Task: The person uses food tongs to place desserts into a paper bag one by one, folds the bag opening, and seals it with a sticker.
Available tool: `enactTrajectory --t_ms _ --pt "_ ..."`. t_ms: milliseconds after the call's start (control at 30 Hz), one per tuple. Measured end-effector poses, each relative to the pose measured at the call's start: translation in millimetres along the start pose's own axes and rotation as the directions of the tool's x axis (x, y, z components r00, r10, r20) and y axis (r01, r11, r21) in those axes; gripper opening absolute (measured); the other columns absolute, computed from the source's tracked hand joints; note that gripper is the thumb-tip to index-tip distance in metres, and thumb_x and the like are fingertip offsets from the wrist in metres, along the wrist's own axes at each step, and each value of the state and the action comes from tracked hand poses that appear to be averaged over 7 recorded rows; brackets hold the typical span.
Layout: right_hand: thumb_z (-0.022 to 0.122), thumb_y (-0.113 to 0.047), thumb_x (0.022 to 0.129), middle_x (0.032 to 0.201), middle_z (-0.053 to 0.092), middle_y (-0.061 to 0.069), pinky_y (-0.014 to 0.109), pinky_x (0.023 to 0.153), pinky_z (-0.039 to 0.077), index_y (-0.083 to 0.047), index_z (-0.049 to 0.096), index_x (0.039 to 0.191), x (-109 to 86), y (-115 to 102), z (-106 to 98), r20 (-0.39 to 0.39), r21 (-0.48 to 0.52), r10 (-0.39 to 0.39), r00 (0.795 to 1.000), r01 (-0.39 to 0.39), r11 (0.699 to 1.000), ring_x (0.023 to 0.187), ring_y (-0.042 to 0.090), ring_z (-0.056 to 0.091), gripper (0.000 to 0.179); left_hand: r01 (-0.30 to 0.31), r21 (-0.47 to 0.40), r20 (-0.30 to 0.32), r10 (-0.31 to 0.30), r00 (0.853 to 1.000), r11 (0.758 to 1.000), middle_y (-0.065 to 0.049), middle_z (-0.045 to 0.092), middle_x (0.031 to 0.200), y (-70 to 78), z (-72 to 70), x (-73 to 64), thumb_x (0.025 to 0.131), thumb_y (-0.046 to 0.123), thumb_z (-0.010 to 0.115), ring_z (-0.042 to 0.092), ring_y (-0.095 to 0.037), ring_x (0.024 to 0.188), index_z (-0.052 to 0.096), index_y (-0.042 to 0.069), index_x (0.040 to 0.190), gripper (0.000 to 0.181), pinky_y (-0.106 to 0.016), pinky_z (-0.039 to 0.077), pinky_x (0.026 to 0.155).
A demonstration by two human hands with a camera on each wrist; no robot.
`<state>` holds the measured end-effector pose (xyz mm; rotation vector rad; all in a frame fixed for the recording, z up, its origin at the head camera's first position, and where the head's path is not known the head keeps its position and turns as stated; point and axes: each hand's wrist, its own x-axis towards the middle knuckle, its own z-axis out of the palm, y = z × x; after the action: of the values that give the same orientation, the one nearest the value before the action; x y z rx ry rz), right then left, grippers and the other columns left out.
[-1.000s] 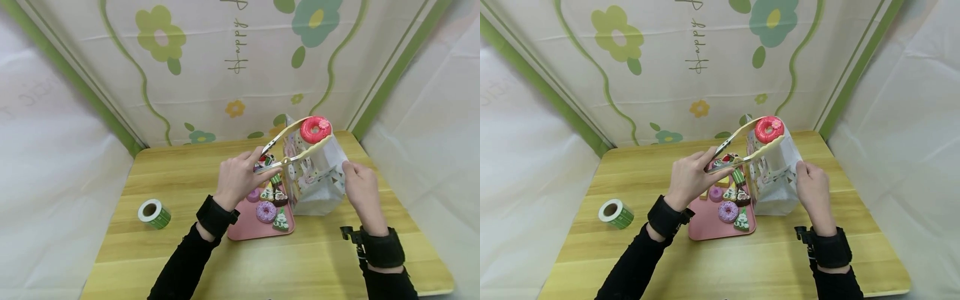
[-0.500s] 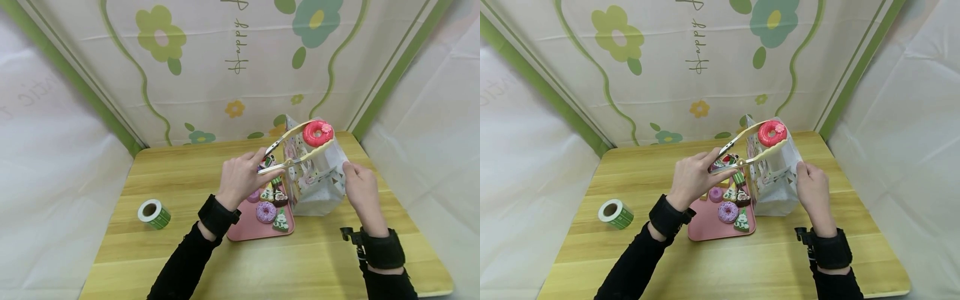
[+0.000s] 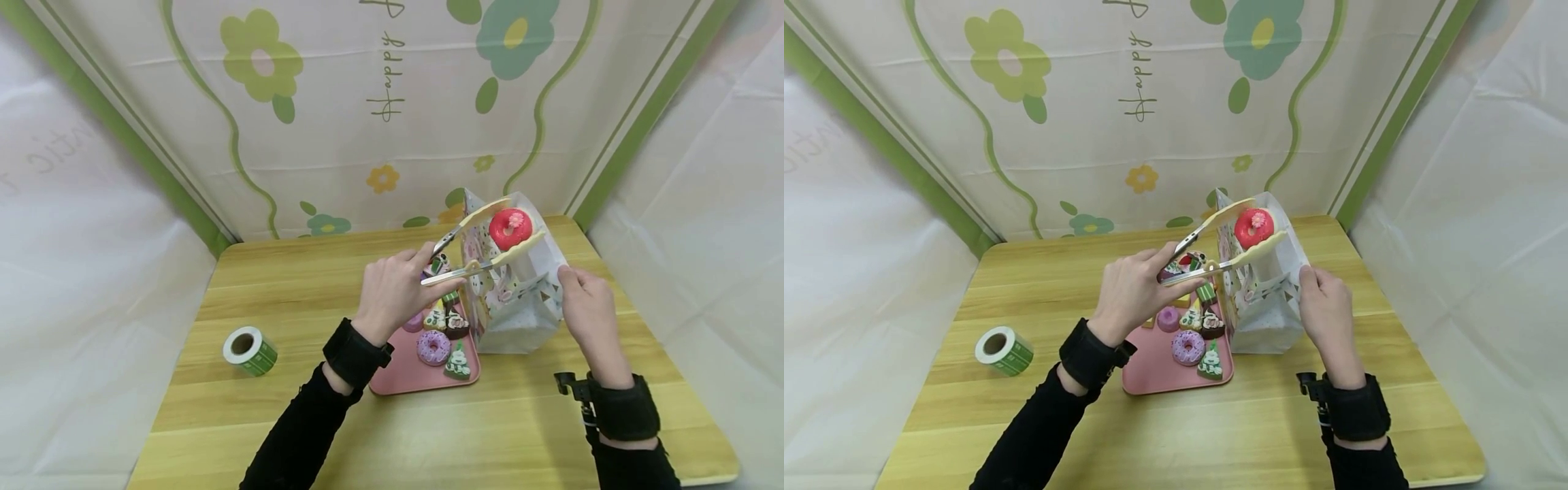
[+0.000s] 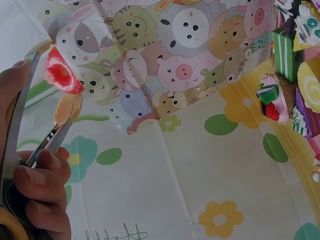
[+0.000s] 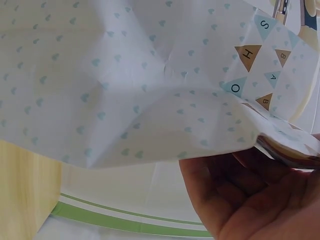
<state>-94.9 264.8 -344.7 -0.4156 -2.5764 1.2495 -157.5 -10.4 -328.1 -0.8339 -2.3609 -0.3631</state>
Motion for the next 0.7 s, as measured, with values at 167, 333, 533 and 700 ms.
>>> enactTrajectory --t_ms 167,333,533,700 --pt "0.031 -0.045 0.102 0.058 0.030 0.007 0.032 0.042 0.027 -0.003 0.036 0.067 0.1 0.0 0.1 -0.010 -0.006 -0.012 1.000 0.011 1.000 0.046 0.020 0.029 0.055 -0.002 0.002 -0.018 0.002 1.000 1.000 0.009 0.040 0.058 0.1 0.6 -1.0 0.079 0.072 0.056 0.027 -0.006 0.038 0.066 0.016 0.109 0.064 -0.023 0.017 0.039" --pt "0.031 -0.045 0.103 0.059 0.031 0.008 0.032 0.044 0.028 -0.003 0.037 0.067 -0.7 -0.2 0.1 -0.018 -0.009 -0.034 0.999 0.034 0.999 0.047 0.020 0.029 0.055 0.011 -0.007 -0.068 -0.012 0.998 1.000 0.008 0.037 0.059 -0.7 -3.5 -9.7 0.078 0.071 0.057 0.028 -0.006 0.039 0.063 0.015 0.112 0.066 -0.024 0.019 0.039" --pt "0.030 -0.044 0.103 0.061 0.035 0.010 0.032 0.046 0.030 0.000 0.041 0.071 -0.4 0.1 -2.9 -0.015 -0.022 -0.030 0.999 0.030 0.999 0.049 0.020 0.032 0.056 0.105 -0.090 -0.142 -0.117 0.983 0.990 0.008 0.042 0.064 -9.7 -8.1 -38.9 0.076 0.068 0.064 0.033 -0.005 0.047 0.061 0.013 0.120 0.070 -0.022 0.022 0.042" --pt "0.028 -0.038 0.104 0.102 0.057 0.026 0.038 0.063 0.040 0.009 0.058 0.115 1.6 0.0 -9.0 0.016 -0.013 -0.033 0.999 0.033 0.999 0.083 0.032 0.053 0.057 0.235 -0.203 -0.139 -0.266 0.954 0.951 0.008 0.038 0.065 -17.9 -5.9 -68.1 0.075 0.060 0.070 0.031 -0.005 0.050 0.061 0.009 0.118 0.067 -0.023 0.026 0.044"
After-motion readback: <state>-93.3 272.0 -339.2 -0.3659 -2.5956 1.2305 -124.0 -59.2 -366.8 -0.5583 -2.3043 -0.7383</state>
